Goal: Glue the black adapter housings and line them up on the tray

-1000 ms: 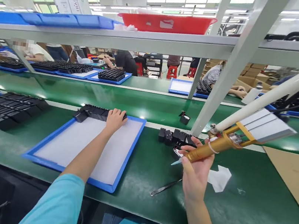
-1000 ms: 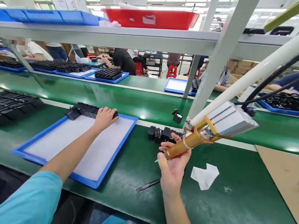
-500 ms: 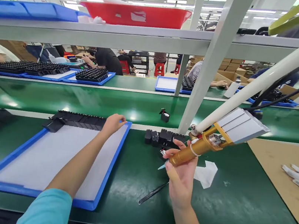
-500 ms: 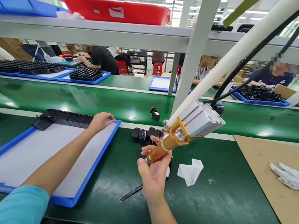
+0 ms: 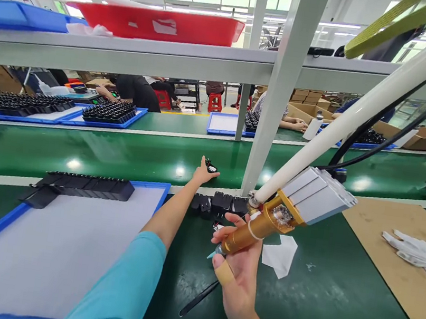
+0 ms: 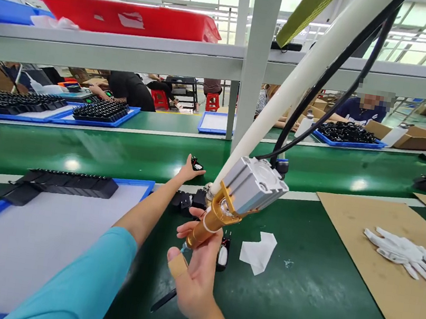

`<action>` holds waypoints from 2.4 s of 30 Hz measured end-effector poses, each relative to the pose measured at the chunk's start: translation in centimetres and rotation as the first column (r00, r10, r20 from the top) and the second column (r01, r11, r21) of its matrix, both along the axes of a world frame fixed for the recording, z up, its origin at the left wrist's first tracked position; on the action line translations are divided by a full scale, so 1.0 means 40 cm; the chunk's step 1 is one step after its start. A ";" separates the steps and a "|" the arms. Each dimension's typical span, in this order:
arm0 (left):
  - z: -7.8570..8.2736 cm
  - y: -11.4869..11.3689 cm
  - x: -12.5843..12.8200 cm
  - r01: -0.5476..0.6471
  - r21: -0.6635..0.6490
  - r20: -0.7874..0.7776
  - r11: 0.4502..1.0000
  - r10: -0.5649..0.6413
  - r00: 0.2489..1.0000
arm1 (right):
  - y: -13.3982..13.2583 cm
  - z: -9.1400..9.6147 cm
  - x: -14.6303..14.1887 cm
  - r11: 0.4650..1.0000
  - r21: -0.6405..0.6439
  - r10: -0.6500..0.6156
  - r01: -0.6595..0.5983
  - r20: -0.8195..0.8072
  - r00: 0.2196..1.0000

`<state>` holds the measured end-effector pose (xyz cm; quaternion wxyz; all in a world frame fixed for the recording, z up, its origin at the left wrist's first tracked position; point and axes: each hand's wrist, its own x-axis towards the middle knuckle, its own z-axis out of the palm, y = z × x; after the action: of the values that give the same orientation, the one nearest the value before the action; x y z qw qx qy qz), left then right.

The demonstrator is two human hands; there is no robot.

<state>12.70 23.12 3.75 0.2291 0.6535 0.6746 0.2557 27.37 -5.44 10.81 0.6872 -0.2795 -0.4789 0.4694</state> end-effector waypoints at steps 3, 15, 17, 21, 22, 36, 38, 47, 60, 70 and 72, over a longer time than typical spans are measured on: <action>0.029 -0.007 0.000 0.002 0.012 0.023 1.000 -0.003 1.000 | -0.001 0.000 0.002 1.000 0.012 0.025 -0.025 0.003 1.000; 0.193 -0.552 -0.217 0.292 0.054 -0.020 0.955 -0.292 0.956 | -0.003 0.016 0.004 1.000 -0.012 0.014 -0.015 -0.067 0.998; 0.175 -0.650 -0.230 0.243 0.017 0.044 0.970 -0.243 0.969 | -0.001 0.018 0.004 1.000 -0.015 0.012 -0.013 -0.071 0.997; 0.107 -0.778 -0.220 0.194 -0.141 0.193 0.971 -0.165 0.967 | 0.002 0.016 0.005 1.000 -0.029 -0.004 0.002 -0.086 0.996; 0.091 -0.797 -0.215 0.207 -0.174 0.224 0.963 -0.166 0.960 | 0.002 0.015 0.005 0.999 -0.038 -0.008 0.005 -0.091 0.996; -0.013 -0.874 -0.115 -0.029 -0.079 0.440 0.996 0.061 0.896 | 0.009 0.021 -0.001 0.996 -0.078 -0.047 0.035 -0.153 0.987; -0.018 -0.884 -0.122 0.012 -0.084 0.506 0.996 0.032 0.862 | 0.009 0.024 -0.005 0.997 -0.065 -0.051 0.042 -0.155 0.987; -0.075 -0.913 -0.119 -0.087 0.022 0.504 0.996 0.065 0.861 | -0.007 0.044 -0.044 1.000 -0.023 -0.025 0.021 -0.225 0.974; -0.045 -0.883 -0.111 -0.125 -0.014 0.327 0.992 0.122 0.937 | 0.034 0.091 -0.143 0.984 -0.025 0.164 -0.177 -0.267 0.950; -0.046 -0.856 -0.089 -0.248 0.076 0.401 0.966 0.198 0.894 | 0.021 0.088 -0.135 0.968 -0.024 0.238 -0.252 -0.247 0.939; -0.046 -0.851 -0.084 -0.278 0.119 0.432 0.953 0.202 0.879 | 0.019 0.087 -0.134 0.966 -0.024 0.242 -0.256 -0.250 0.938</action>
<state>9.36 -10.93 1.89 0.2742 0.5129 0.6610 0.4742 22.01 -4.69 14.29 0.6677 -0.1758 -0.4087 0.5968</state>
